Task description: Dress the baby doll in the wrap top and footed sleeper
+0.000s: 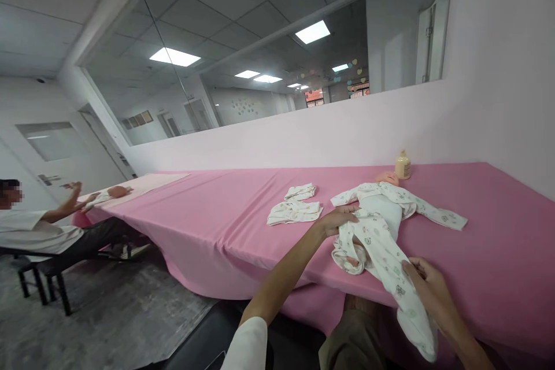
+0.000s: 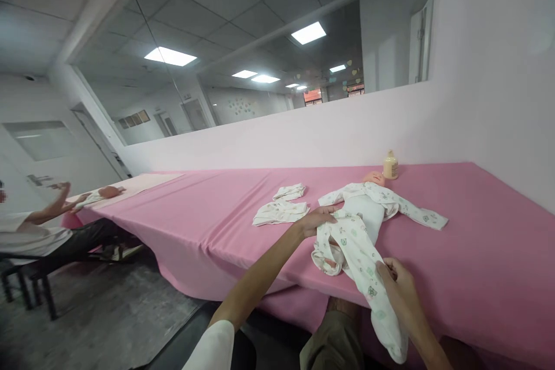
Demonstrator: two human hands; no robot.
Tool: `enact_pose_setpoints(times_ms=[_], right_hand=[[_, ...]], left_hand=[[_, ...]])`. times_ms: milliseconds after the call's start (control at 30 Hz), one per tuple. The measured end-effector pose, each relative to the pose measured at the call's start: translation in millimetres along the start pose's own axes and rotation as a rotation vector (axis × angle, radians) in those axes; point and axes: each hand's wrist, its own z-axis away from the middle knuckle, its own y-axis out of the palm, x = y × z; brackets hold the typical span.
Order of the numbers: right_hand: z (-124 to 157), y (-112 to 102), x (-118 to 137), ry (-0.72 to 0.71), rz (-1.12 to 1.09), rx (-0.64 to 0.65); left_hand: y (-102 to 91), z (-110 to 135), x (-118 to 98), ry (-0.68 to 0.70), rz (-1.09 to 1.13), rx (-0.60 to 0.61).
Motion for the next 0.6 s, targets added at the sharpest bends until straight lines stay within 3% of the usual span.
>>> enact_pose_setpoints(times_ms=[133, 300, 467, 600], right_hand=[[-26.3, -6.8, 6.1, -0.046, 0.057, 0.144], [-57.3, -0.2, 30.0, -0.131, 0.048, 0.234], [-74.8, 23.5, 62.4, -0.214, -0.105, 0.576], [-84.9, 34.4, 73.2, -0.17, -0.14, 0.537]], left_hand=[[0.8, 0.4, 7.1, 0.037, 0.101, 0.074], [6.0, 4.6, 9.9, -0.033, 0.125, 0.068], [8.4, 3.2, 13.8, -0.022, 0.012, -0.023], [4.7, -0.5, 16.2, -0.019, -0.066, -0.085]])
